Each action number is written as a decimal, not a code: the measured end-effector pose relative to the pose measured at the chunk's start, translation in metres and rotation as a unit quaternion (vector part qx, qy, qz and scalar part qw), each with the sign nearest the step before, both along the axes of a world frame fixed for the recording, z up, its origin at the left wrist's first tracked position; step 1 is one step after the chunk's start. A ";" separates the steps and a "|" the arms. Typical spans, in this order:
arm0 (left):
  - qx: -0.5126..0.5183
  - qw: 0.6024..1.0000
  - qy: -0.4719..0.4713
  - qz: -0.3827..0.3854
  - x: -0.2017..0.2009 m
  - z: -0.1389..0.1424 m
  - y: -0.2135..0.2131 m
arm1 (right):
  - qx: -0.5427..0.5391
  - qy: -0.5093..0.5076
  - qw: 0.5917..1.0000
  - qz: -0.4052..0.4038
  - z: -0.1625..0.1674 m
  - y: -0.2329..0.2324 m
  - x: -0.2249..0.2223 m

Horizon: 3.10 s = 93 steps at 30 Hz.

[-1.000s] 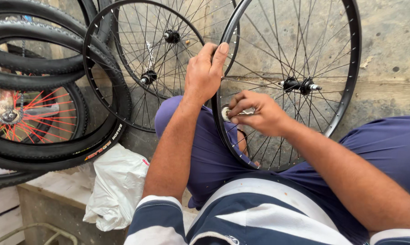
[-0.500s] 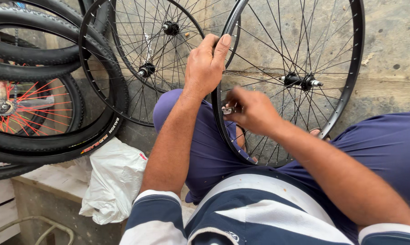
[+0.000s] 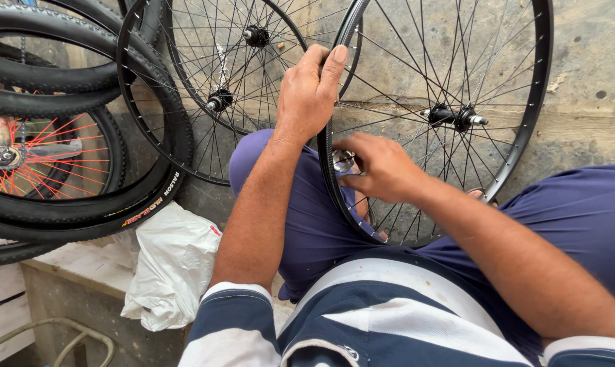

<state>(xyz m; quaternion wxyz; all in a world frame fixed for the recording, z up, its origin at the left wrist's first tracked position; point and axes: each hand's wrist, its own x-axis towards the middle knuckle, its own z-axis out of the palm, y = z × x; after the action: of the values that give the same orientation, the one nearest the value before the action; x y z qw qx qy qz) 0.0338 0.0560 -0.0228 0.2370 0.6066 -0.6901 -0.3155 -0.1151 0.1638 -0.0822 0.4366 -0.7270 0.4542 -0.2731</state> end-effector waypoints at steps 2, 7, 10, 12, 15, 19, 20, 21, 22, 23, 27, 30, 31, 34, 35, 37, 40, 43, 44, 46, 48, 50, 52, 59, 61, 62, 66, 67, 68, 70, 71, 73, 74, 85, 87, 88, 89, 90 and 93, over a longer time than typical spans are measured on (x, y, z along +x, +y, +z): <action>-0.010 1.000 -0.008 0.001 0.000 -0.001 0.000 | 0.018 -0.063 0.998 0.018 0.002 0.000 -0.002; 0.010 1.000 0.000 0.002 0.002 0.000 0.000 | 0.032 -0.078 0.996 0.029 0.013 -0.006 -0.012; 0.010 1.000 -0.007 0.006 0.002 0.001 0.000 | 0.045 -0.112 0.992 0.033 0.013 -0.008 -0.013; 0.011 1.000 -0.008 0.008 0.002 0.001 0.000 | 0.051 -0.128 0.990 0.031 0.010 -0.008 -0.014; 0.014 1.000 -0.003 0.004 0.002 0.001 -0.001 | 0.044 -0.186 0.981 0.037 0.001 -0.009 -0.020; 0.016 1.000 -0.005 0.004 0.001 0.000 -0.001 | 0.031 -0.192 0.980 0.040 -0.007 -0.011 -0.026; 0.015 1.000 -0.004 0.005 0.001 0.000 -0.001 | 0.028 -0.203 0.978 0.042 -0.007 -0.012 -0.025; 0.015 1.000 -0.002 0.004 0.001 0.000 0.000 | 0.026 -0.214 0.976 0.043 -0.006 -0.011 -0.023; 0.014 1.000 0.001 0.002 0.001 0.000 0.000 | 0.041 -0.182 0.982 0.021 -0.004 -0.011 -0.020; 0.013 1.000 0.002 0.000 0.001 0.000 0.000 | 0.057 -0.151 0.987 -0.001 -0.003 -0.010 -0.016; 0.021 1.000 0.001 0.004 0.001 -0.001 -0.001 | -0.005 0.059 0.998 -0.015 0.005 -0.002 0.001; 0.017 1.000 0.002 0.003 0.002 0.000 0.000 | -0.083 -0.020 0.996 -0.007 0.007 0.003 0.003; 0.012 1.000 -0.006 0.003 0.002 0.001 0.000 | -0.062 -0.029 0.998 0.000 0.007 0.003 0.001; 0.008 1.000 -0.013 0.010 0.000 0.003 0.000 | -0.033 -0.049 0.998 0.020 0.007 0.002 -0.005; 0.010 1.000 -0.014 0.011 0.000 0.003 0.000 | -0.044 -0.050 0.997 0.024 0.007 0.001 -0.006; 0.014 1.000 -0.004 0.009 0.000 0.004 0.001 | -0.042 -0.053 0.997 0.032 0.006 -0.002 -0.008; 0.019 1.000 -0.005 0.011 0.002 0.003 0.001 | -0.038 -0.071 0.996 0.037 0.005 -0.006 -0.007; 0.016 1.000 0.001 -0.005 0.004 0.003 -0.004 | -0.037 -0.101 0.994 0.031 0.003 -0.011 -0.005; 0.011 1.000 0.006 -0.017 0.002 0.004 -0.011 | -0.007 -0.102 0.994 0.027 0.002 -0.012 -0.005; -0.046 0.997 0.002 -0.060 -0.008 0.006 -0.030 | 0.007 -0.109 0.993 0.034 0.001 -0.014 -0.006; -0.110 0.988 -0.050 -0.096 -0.023 0.008 -0.055 | -0.032 -0.123 0.991 0.051 0.001 -0.016 -0.009; -0.181 0.965 -0.148 -0.122 -0.036 0.010 -0.068 | -0.074 -0.127 0.988 0.055 0.001 -0.016 -0.012; -0.159 0.966 -0.163 -0.124 -0.036 0.009 -0.065 | -0.098 -0.135 0.983 0.069 0.003 -0.013 -0.014; -0.118 0.985 -0.073 -0.105 0.010 -0.005 -0.008 | 0.013 0.027 0.987 0.159 -0.003 0.011 -0.008; -0.147 0.983 -0.054 -0.100 0.015 -0.009 -0.003 | 0.009 0.022 0.983 0.183 -0.008 0.016 -0.007; -0.161 0.981 -0.043 -0.097 0.017 -0.011 -0.001 | -0.022 -0.017 0.982 0.189 -0.011 0.017 -0.007; -0.084 0.992 -0.045 -0.077 0.019 -0.018 -0.006 | -0.020 -0.006 0.983 0.182 -0.018 0.017 -0.010; -0.100 0.991 -0.043 -0.083 0.019 -0.019 -0.007 | -0.041 -0.014 0.981 0.190 -0.019 0.016 -0.011; -0.116 0.988 -0.040 -0.089 0.019 -0.020 -0.007 | -0.061 -0.021 0.979 0.196 -0.018 0.016 -0.012; -0.113 0.989 -0.037 -0.087 0.019 -0.022 -0.006 | -0.017 -0.035 0.982 0.186 -0.018 0.016 -0.014; -0.113 0.989 -0.035 -0.083 0.019 -0.022 -0.006 | 0.044 -0.041 0.983 0.172 -0.017 0.016 -0.014; -0.098 0.991 -0.040 -0.079 0.019 -0.023 -0.005 | 0.067 -0.048 0.985 0.149 -0.018 0.017 -0.015; -0.092 0.992 -0.043 -0.076 0.019 -0.023 -0.005 | 0.029 -0.051 0.988 0.139 -0.019 0.017 -0.015; -0.086 0.991 -0.065 -0.078 0.017 -0.021 -0.008 | -0.035 -0.100 0.987 0.121 -0.011 0.006 -0.033; -0.087 0.990 -0.074 -0.078 0.017 -0.021 -0.009 | -0.031 -0.101 0.989 0.100 -0.007 0.004 -0.041; -0.091 0.989 -0.081 -0.079 0.017 -0.021 -0.009 | -0.027 -0.110 0.990 0.087 -0.006 0.003 -0.044; -0.096 0.988 -0.087 -0.080 0.017 -0.020 -0.009 | -0.024 -0.119 0.990 0.073 -0.006 0.002 -0.047; -0.097 0.988 -0.085 -0.085 0.017 -0.020 -0.010 | -0.021 -0.128 0.990 0.059 -0.007 0.002 -0.049; -0.088 0.988 -0.080 -0.095 0.019 -0.018 -0.010 | 0.195 -0.188 0.961 -0.062 -0.012 0.001 -0.050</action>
<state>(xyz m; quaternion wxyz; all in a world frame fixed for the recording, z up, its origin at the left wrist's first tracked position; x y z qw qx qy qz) 0.0529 0.0461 -0.0404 0.2028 0.5386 -0.7862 -0.2249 -0.1650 0.1650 -0.0940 0.6294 -0.5340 0.4526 -0.3374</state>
